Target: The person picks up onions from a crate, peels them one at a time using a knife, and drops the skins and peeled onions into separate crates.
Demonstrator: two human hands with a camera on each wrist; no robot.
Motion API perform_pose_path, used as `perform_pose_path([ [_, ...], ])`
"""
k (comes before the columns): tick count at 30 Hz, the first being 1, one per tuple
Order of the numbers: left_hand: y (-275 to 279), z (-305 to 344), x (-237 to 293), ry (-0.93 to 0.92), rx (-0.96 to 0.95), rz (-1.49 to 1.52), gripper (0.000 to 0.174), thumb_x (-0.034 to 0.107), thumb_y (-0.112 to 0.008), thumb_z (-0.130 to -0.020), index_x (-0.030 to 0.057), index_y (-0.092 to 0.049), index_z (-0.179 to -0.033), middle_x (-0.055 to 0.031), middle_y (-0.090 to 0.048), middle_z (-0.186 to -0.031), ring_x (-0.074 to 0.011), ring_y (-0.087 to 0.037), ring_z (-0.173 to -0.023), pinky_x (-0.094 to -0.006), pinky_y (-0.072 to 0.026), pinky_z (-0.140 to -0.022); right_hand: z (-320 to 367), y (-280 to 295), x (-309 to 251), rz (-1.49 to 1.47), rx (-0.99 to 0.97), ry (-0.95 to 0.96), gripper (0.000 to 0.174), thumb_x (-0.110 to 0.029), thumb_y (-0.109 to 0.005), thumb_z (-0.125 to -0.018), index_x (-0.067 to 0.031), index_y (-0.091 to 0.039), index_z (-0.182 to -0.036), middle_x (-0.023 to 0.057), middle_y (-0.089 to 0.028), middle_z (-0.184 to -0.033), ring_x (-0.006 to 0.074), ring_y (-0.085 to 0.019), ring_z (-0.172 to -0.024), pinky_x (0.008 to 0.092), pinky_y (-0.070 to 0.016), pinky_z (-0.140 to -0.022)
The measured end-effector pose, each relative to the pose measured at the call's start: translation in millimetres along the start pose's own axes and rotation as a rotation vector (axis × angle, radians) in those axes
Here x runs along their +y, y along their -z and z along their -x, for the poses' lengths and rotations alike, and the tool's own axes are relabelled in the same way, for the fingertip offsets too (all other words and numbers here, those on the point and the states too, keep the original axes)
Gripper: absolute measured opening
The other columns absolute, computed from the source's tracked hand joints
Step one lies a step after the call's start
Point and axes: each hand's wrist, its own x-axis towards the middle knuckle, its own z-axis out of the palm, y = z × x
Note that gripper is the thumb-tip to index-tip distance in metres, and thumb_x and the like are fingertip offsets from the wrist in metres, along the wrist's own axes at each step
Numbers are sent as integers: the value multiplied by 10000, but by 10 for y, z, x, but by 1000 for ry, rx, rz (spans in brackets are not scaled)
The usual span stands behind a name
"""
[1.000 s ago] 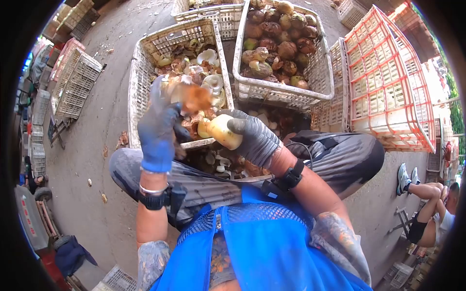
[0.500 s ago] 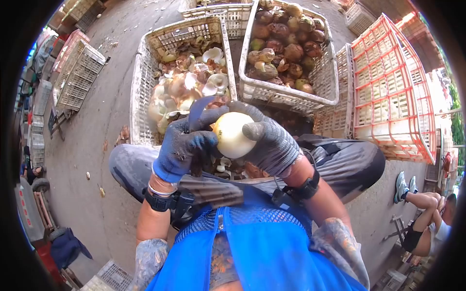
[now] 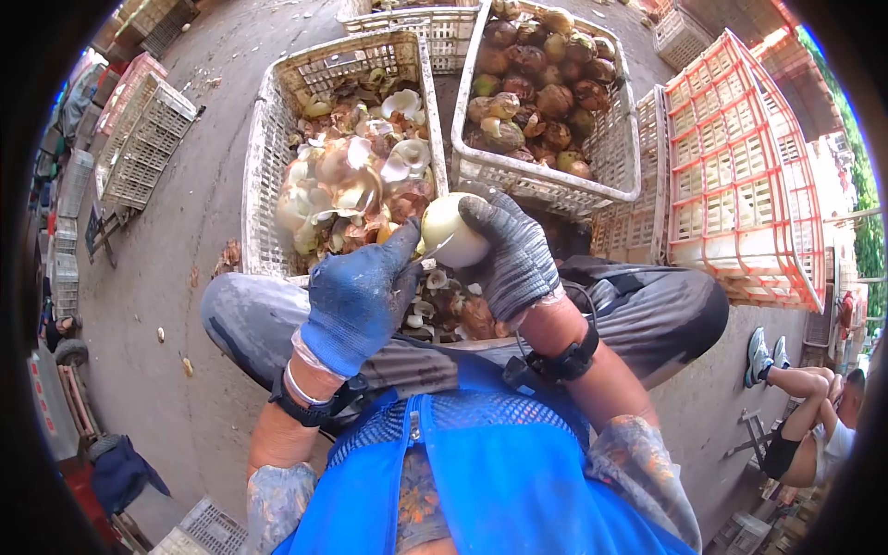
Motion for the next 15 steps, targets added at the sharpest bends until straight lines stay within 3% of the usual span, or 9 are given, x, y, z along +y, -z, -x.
perform_pose_path([
  [4, -228, 344, -277, 88, -92, -81, 492, 133, -781, -821, 87, -682, -1301, -124, -677, -729, -323, -663, -612, -426, -530, -576, 46, -2, -90, -104, 72, -27, 410, -382, -713, -941, -110, -638, -1238, 86, -716, -1084, 244, -712, -953, 336, -574, -595],
  [6, -221, 303, -249, 139, -142, -133, 526, 131, -786, -812, 99, -674, -1325, -114, -662, -707, -321, -651, -596, -426, -520, -566, -5, 147, -155, -373, -68, -226, 428, -416, -715, -938, -118, -642, -1237, 73, -723, -1082, 241, -708, -922, 300, -549, -555],
  [9, -222, 66, -69, -5, 217, -122, 617, 80, -745, -796, 123, -640, -1402, -90, -626, -675, -275, -621, -556, -414, -490, -535, -15, 48, -45, -404, -47, -265, 430, -458, -699, -947, -148, -640, -1239, 57, -722, -1107, 212, -698, -931, 274, -532, -537],
  [12, -272, -61, -137, -100, 191, -383, 657, 166, -749, -767, 83, -623, -1406, -65, -531, -635, -230, -559, -500, -406, -445, -478, -48, 45, 39, -464, -132, -321, 428, -490, -687, -952, -175, -638, -1237, 47, -719, -1117, 198, -695, -974, 271, -535, -534],
  [15, -324, -44, -171, -64, 194, -301, 701, 154, -772, -740, 96, -618, -1420, -76, -532, -644, -231, -566, -509, -404, -450, -487, -71, 65, 132, -564, -130, -361, 469, -483, -674, -967, -132, -626, -1273, 95, -713, -1128, 258, -704, -918, 316, -578, -543],
])
